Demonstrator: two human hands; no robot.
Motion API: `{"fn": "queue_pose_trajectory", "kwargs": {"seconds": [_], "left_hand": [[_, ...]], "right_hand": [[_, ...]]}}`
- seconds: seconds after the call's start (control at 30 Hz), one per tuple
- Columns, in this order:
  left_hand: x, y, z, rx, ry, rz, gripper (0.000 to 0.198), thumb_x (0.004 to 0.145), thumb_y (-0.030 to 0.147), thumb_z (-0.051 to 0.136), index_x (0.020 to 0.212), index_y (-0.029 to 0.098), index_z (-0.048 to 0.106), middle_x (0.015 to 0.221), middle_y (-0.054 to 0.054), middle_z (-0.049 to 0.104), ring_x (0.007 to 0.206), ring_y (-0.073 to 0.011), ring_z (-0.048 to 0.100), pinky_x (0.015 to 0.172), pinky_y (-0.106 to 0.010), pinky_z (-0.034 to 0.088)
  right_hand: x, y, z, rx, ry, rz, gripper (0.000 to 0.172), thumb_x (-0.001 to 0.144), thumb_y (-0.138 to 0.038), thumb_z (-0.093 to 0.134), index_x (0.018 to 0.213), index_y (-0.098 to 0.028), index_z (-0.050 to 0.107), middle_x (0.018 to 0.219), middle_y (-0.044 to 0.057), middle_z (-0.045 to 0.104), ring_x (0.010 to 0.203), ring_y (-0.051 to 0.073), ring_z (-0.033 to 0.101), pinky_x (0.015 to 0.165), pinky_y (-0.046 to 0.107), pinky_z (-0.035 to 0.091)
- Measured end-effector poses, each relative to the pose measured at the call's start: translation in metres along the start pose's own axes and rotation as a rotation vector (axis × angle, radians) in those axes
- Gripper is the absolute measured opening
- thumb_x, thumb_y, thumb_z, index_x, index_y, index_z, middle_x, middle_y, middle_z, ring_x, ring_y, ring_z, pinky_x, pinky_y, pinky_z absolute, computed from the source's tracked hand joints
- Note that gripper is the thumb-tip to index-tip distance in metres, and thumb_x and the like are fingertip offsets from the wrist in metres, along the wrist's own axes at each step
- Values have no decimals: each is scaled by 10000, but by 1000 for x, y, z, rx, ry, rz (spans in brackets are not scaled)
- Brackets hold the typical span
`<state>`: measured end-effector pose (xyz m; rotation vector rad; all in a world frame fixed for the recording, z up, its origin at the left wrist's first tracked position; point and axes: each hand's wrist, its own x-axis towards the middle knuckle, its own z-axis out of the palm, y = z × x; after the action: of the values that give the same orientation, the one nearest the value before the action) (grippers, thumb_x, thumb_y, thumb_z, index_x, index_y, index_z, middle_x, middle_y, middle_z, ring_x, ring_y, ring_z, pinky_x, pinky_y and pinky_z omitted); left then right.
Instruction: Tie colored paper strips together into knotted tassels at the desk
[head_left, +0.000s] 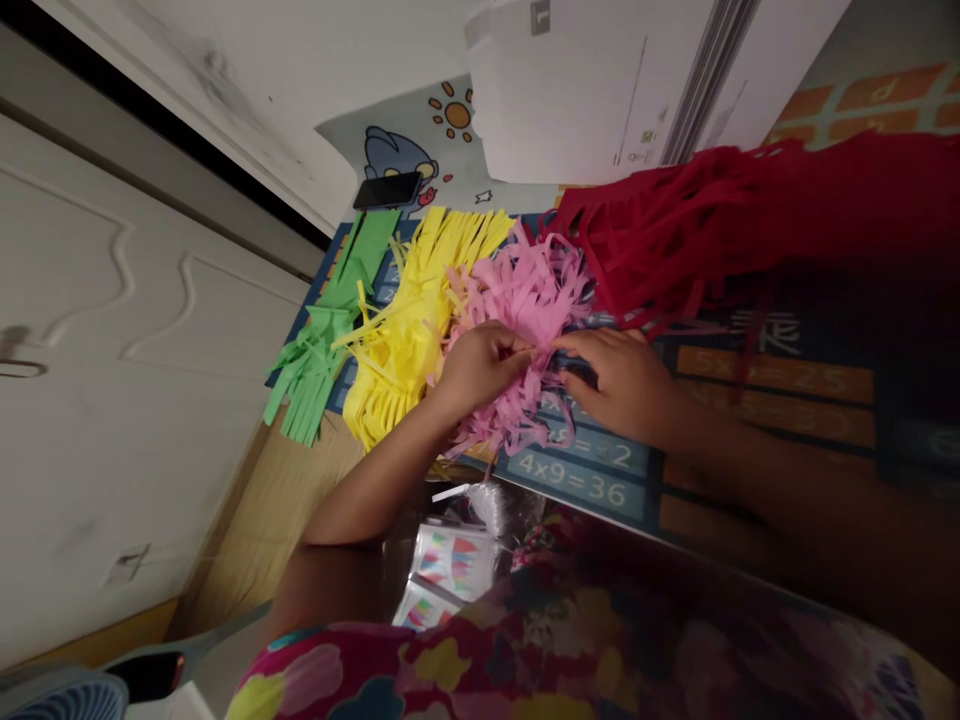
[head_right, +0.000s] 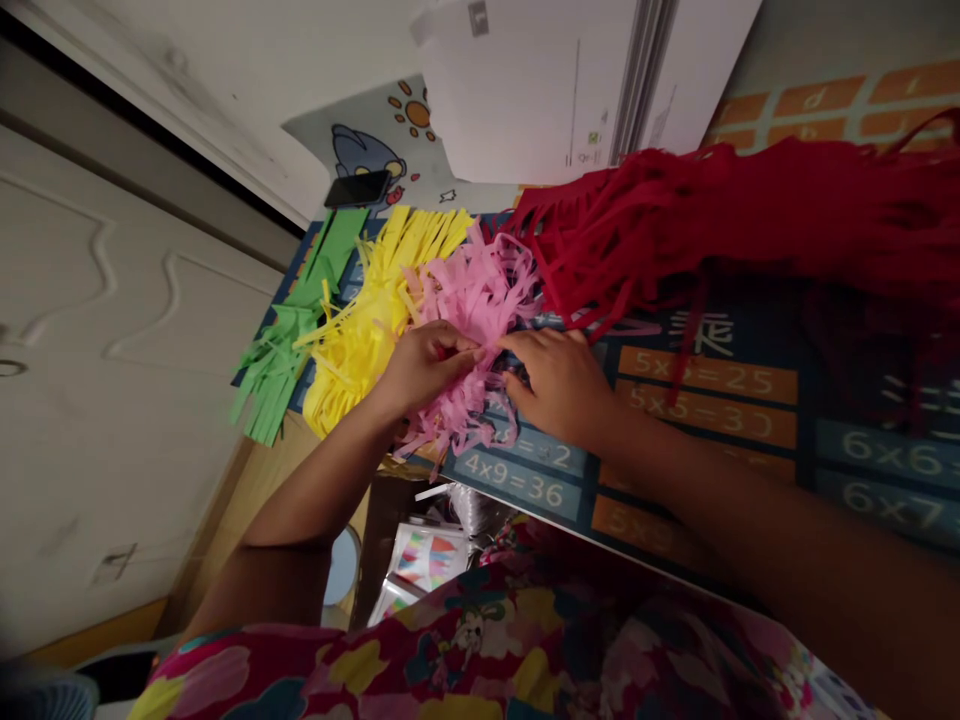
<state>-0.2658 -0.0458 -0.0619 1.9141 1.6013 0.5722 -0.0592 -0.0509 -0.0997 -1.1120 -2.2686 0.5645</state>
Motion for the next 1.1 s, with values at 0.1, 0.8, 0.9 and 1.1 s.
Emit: {"fn": "queue_pose_trajectory", "kwargs": {"seconds": [0.1, 0.8, 0.9, 1.1], "left_hand": [[1, 1, 0, 9, -4, 6, 182, 855, 263, 679, 709, 163, 722, 752, -30, 680, 736, -157, 631, 710, -278, 465], [-4, 12, 1, 256, 166, 76, 51, 835, 229, 597, 820, 183, 615, 840, -41, 658, 819, -187, 606, 770, -302, 468], [-6, 19, 8, 399, 156, 104, 341, 787, 267, 670, 1104, 176, 587, 1035, -90, 683, 963, -246, 620, 853, -362, 465], [6, 26, -26, 524, 156, 67, 106, 833, 256, 624, 922, 202, 648, 961, -84, 707, 969, -277, 629, 869, -394, 437]], "right_hand": [[0, 1, 0, -6, -6, -4, 342, 879, -219, 529, 1199, -172, 640, 1140, 104, 728, 1031, 305, 650, 837, 433, 408], [1, -10, -8, -238, -17, -188, 380, 860, -209, 553, 1211, -148, 685, 1271, 118, 661, 1187, 322, 511, 975, 477, 308], [2, -5, -4, -241, -78, -206, 458, 881, -231, 534, 1313, -107, 624, 1305, 129, 658, 1183, 310, 525, 980, 487, 306], [-1, -2, -1, -309, -122, -230, 458, 957, -292, 495, 1364, -100, 581, 1406, 126, 600, 1221, 300, 513, 980, 504, 324]]}}
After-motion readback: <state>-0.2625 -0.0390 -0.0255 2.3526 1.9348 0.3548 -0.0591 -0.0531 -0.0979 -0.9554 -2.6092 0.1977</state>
